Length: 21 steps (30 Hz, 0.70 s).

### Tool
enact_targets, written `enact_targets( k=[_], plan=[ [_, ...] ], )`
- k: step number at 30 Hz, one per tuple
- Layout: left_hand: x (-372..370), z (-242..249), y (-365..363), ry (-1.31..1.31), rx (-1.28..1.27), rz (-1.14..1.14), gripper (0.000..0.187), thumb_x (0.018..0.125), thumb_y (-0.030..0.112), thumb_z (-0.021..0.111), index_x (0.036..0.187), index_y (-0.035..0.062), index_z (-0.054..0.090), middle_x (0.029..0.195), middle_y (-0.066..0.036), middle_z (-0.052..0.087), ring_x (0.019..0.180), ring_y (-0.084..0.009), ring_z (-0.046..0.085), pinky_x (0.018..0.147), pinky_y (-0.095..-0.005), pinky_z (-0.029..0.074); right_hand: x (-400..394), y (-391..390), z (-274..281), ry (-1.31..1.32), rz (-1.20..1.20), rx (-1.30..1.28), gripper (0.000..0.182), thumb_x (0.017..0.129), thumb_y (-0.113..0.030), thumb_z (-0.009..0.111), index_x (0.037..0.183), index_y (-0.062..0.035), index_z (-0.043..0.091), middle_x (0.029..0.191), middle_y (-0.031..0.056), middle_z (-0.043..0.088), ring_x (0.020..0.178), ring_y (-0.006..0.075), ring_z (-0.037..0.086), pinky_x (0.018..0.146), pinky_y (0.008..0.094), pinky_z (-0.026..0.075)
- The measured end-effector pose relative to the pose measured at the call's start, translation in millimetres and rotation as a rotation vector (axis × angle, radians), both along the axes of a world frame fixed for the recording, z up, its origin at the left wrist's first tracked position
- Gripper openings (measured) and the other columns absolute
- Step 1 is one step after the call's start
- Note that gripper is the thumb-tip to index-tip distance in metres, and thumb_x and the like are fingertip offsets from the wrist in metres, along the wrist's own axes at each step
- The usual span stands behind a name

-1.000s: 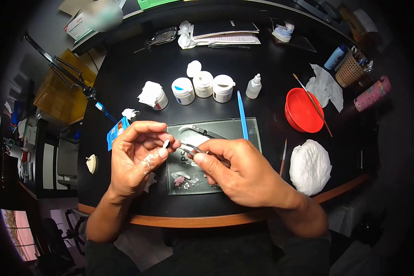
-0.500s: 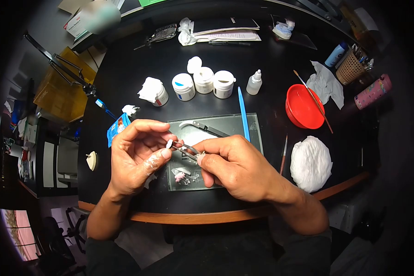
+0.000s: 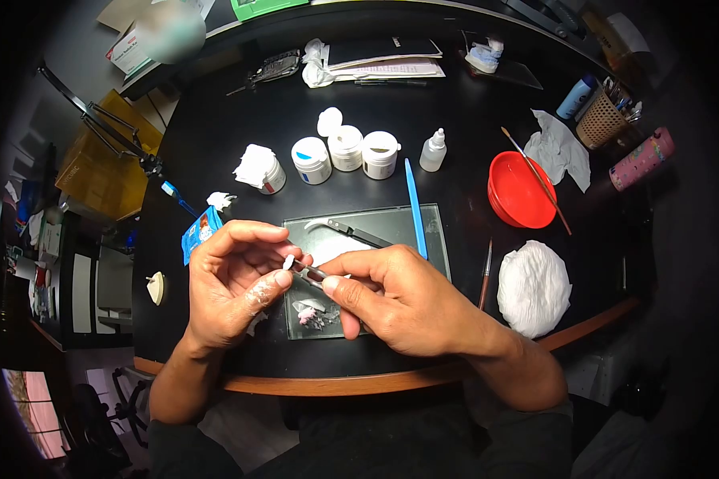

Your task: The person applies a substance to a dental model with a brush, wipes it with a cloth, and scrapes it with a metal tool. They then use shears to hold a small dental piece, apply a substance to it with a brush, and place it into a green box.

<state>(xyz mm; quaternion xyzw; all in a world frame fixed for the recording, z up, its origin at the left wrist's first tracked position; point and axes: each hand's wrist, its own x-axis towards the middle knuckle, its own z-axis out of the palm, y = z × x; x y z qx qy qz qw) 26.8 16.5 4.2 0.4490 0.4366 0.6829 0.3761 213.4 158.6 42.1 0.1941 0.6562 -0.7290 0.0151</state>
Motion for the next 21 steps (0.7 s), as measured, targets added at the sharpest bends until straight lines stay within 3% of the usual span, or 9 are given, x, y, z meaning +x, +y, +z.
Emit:
enact_targets(
  k=[12, 15, 21],
  plan=[
    [-0.7, 0.0, 0.6, 0.024, 0.023, 0.000, 0.037, 0.089, -0.012, 0.071, 0.124, -0.0088, 0.060, 0.111, -0.017, 0.070, 0.109, -0.0209, 0.071, 0.097, -0.0331, 0.059, 2.2, 6.7, -1.7, 0.000, 0.030, -0.072, 0.039, 0.104, -0.008, 0.046, 0.139, 0.0083, 0.057, 0.078, 0.0095, 0.069, 0.056, 0.0054, 0.048, 0.052, 0.0216, 0.038],
    [-1.1, 1.3, 0.1, 0.063, -0.006, 0.013, 0.038, 0.088, -0.012, 0.070, 0.124, -0.0076, 0.059, 0.111, -0.017, 0.069, 0.107, -0.0266, 0.072, 0.099, -0.0392, 0.058, 2.5, 6.1, -0.1, -0.006, 0.027, -0.079, 0.040, 0.103, -0.007, 0.046, 0.139, 0.0083, 0.057, 0.077, 0.0098, 0.069, 0.056, 0.0056, 0.048, 0.052, 0.0216, 0.038],
    [-0.5, 2.4, -0.1, 0.068, -0.012, 0.007, 0.038, 0.088, -0.012, 0.070, 0.124, -0.0076, 0.059, 0.111, -0.017, 0.070, 0.108, -0.0264, 0.072, 0.099, -0.0393, 0.058, 1.2, 5.8, 0.7, -0.022, 0.034, -0.098, 0.041, 0.102, -0.006, 0.045, 0.139, 0.0082, 0.056, 0.077, 0.0109, 0.069, 0.055, 0.0062, 0.047, 0.051, 0.0219, 0.038]
  ],
)
